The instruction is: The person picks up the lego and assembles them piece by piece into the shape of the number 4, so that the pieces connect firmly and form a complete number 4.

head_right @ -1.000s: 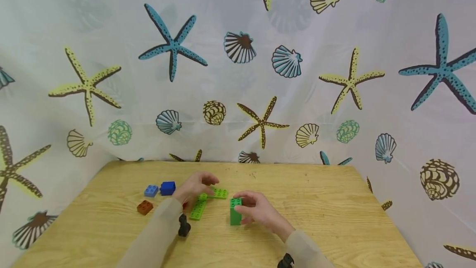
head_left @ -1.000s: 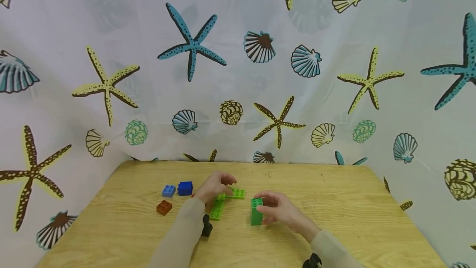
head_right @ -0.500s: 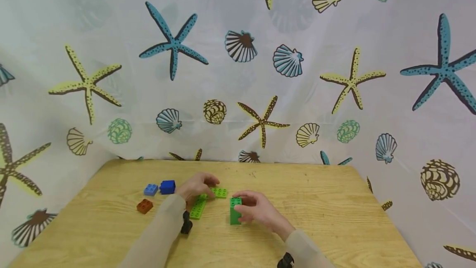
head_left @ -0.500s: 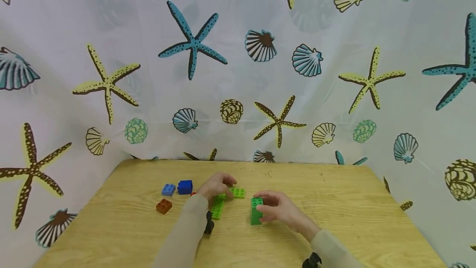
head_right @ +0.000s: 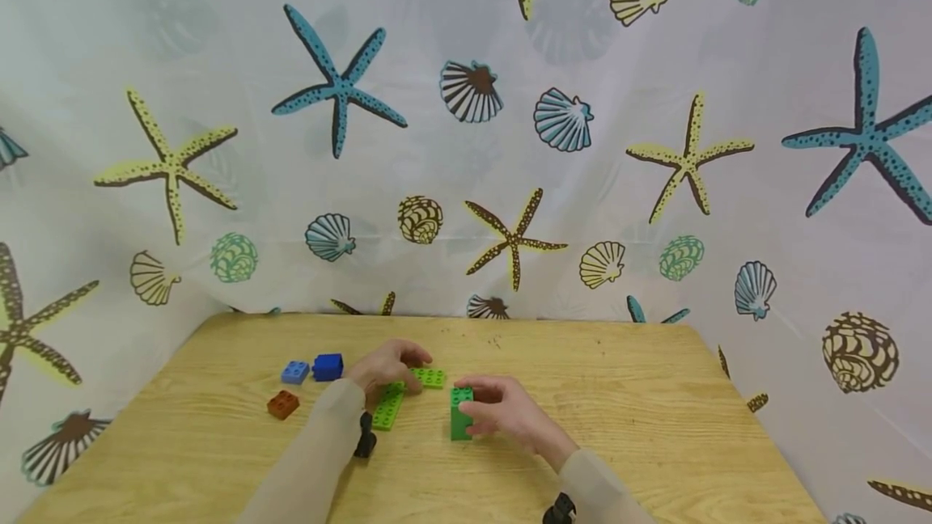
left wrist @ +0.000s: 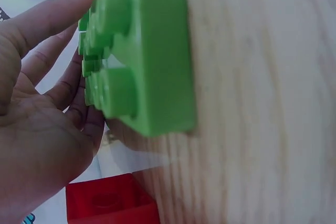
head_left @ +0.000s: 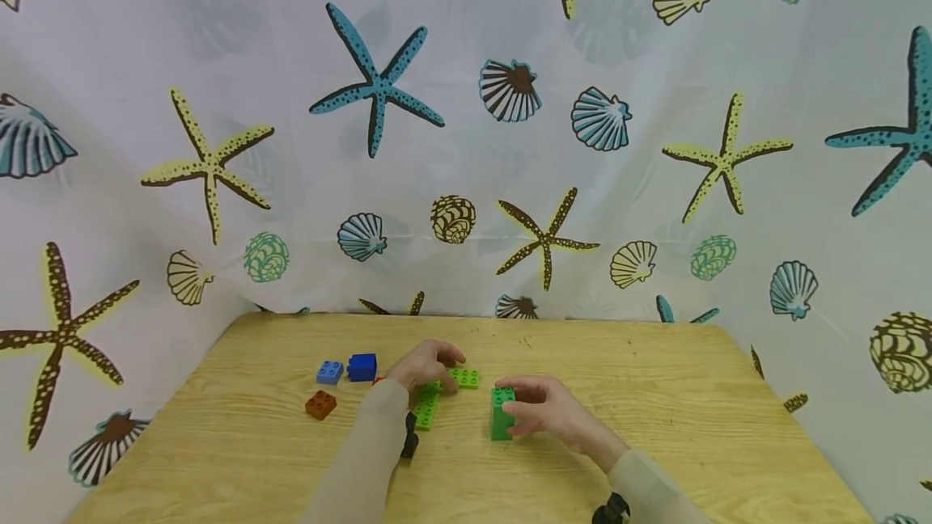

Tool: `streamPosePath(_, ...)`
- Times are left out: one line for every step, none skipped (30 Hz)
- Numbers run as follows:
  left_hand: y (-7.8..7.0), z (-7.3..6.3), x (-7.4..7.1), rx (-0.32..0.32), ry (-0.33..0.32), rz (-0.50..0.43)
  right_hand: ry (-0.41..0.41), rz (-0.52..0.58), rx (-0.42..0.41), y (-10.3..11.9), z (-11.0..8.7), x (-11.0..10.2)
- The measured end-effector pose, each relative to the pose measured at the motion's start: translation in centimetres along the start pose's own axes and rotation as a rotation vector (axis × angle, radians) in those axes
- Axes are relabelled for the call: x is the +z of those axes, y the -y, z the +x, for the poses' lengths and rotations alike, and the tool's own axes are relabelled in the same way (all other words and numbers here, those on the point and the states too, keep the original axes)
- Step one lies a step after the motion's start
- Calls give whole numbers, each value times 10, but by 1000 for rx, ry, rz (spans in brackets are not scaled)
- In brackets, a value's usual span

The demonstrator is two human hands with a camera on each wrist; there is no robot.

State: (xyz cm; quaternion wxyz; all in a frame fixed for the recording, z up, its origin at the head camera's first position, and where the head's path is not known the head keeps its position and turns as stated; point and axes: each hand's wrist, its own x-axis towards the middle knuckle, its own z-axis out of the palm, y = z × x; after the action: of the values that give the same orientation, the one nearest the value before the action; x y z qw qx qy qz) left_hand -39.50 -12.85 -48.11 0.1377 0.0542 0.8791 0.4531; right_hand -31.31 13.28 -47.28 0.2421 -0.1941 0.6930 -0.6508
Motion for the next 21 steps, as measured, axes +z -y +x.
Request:
streamPosePath(0,-1,0,6,6,7,0,3,2,0,0,0)
streamPosePath(0,-1,0,10,11,12,0,3,4,1,0,0)
streamPosePath(0,0,0,12,13,15,-1,4,4,1,0,0)
streamPosePath(1,0,0,18,14,22,-2,1,4,1,0,0)
streamPosePath(2,0,0,20,13,24,-2,-2,6,0,0,0)
streamPosePath(2,0,1,20,12,25,-3,-4,6,0,0,0)
streamPosePath(2,0,1,22,11,30,-2,-6,5,-1,0,0)
streamPosePath(2,1,2,21,7,28,-2,-7,4,-1,1,0)
streamPosePath(2,0,2,23,4,29,-2,-6,4,-1,1,0)
streamPosePath(2,0,2,27,1,29,-3,-7,6,-1,1,0)
streamPosePath(1,-1,2,30,-2,29,-3,-7,7,-1,1,-1)
streamPosePath(1,-1,2,34,-3,30,-4,-7,7,-1,1,0)
streamPosePath(1,-1,2,36,-6,31,-6,-8,7,-1,1,0)
streamPosePath(1,-1,2,36,-10,30,-10,-13,8,0,1,0)
streamPosePath(1,-1,2,38,-14,35,-15,-17,8,0,0,1)
streamPosePath(2,0,2,34,-19,33,-18,-23,6,0,0,1)
streamPosePath(2,0,2,28,-23,27,-20,-29,5,1,0,2)
streamPosePath(2,-1,2,21,-28,23,-22,-35,4,1,0,2)
streamPosePath(2,-1,2,15,-33,18,-24,-39,3,1,0,2)
streamPosePath(2,-1,2,14,-36,10,-26,-42,3,1,-1,3)
streamPosePath(1,-1,2,9,-40,-4,-26,-42,1,2,-1,3)
